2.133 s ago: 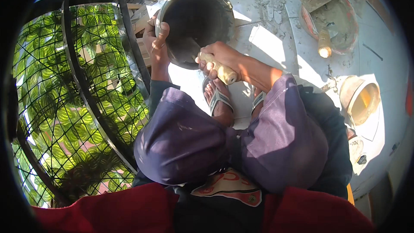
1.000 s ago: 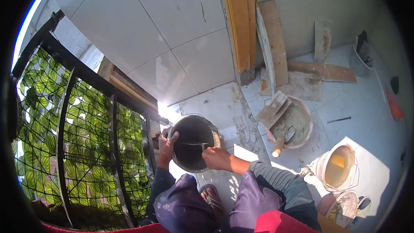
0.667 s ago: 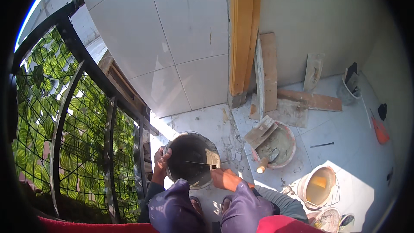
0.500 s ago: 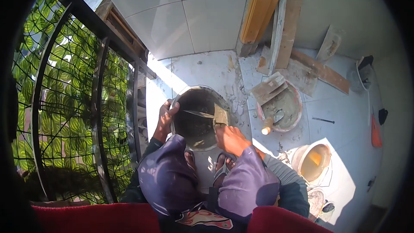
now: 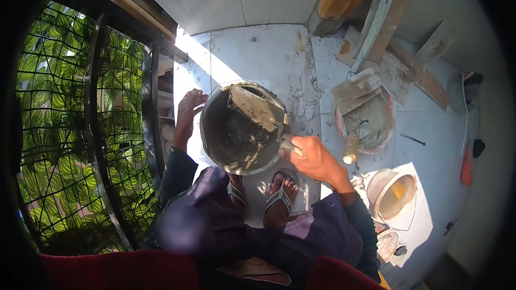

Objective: The person applies plaster to a wall corner with a trowel, wipes the surface with a sponge, and secures a tile by hammering a wooden block against it.

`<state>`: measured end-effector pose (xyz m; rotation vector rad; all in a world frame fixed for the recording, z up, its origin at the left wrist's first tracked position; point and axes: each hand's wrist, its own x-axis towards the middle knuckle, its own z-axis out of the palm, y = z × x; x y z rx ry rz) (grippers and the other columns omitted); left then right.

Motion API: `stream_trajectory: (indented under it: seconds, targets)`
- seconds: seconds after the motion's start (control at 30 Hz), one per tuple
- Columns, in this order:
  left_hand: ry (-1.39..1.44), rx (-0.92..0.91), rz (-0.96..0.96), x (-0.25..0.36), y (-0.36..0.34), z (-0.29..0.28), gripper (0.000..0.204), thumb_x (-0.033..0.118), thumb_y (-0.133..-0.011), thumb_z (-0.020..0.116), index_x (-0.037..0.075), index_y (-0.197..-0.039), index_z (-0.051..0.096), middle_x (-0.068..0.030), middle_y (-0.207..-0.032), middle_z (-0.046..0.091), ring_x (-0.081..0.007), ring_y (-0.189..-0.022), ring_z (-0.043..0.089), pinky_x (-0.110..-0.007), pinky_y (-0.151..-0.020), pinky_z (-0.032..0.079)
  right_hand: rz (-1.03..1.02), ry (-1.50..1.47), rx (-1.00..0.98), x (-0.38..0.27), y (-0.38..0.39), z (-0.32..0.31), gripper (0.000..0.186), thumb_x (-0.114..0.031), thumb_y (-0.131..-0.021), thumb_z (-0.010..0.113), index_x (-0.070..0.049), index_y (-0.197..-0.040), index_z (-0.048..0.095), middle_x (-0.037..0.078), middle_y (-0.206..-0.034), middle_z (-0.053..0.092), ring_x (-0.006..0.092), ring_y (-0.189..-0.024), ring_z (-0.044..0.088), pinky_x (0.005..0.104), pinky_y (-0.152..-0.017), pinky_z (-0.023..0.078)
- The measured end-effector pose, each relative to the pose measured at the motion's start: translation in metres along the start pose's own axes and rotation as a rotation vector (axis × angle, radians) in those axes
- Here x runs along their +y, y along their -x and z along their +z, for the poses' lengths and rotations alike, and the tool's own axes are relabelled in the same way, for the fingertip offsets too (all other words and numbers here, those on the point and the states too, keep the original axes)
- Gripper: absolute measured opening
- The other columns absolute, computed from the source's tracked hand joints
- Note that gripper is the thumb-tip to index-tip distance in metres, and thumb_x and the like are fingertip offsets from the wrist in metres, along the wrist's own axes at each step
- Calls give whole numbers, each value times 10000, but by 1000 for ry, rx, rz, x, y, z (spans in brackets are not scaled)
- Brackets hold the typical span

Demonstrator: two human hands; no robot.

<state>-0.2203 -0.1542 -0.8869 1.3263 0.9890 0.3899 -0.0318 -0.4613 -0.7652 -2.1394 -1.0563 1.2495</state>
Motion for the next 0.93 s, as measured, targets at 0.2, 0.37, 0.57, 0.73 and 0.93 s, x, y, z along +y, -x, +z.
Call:
stream_trajectory:
  seconds: [0.2,0.37,0.57,0.73,0.93]
  targets:
    - [-327,-273,214,43,-102,52,383,278,-918,674,-11,-1163,618,-102,-962,686,-168,-916,634,-305,-802,492,-85,87,144,13,7,7,159,-71,-788,546,86,-793,522,300,-754,567,499,-793,562,502,-684,468]
    - [-1019,-387,631,34,-196,113,498,85,-815,659,21,-1294,544,-248,-1101,603,-381,-981,622,-438,-837,520,-121,-48,88,13,9,14,137,-47,-785,546,79,-774,493,289,-748,558,489,-781,571,500,-675,451]
    - [-1164,-528,899,3,-275,131,391,40,-860,601,15,-1249,576,-219,-999,619,-407,-954,606,-432,-846,496,-290,-317,135,16,24,19,202,-114,-882,613,64,-857,520,204,-769,591,403,-764,610,431,-669,459]
    - [-1005,-1248,340,35,-210,230,360,146,-890,659,35,-1229,610,-161,-1049,637,-267,-941,657,-383,-779,522,-65,-417,61,29,56,6,469,-186,-881,699,114,-1220,576,254,-1094,670,351,-930,684,363,-798,526]
    - [-835,-1102,418,116,-162,210,698,407,-879,725,161,-1463,431,-204,-1322,538,-314,-1093,629,-373,-882,529,-28,-476,-44,12,42,5,462,-251,-920,654,15,-1287,565,264,-1149,641,359,-1093,614,389,-973,455]
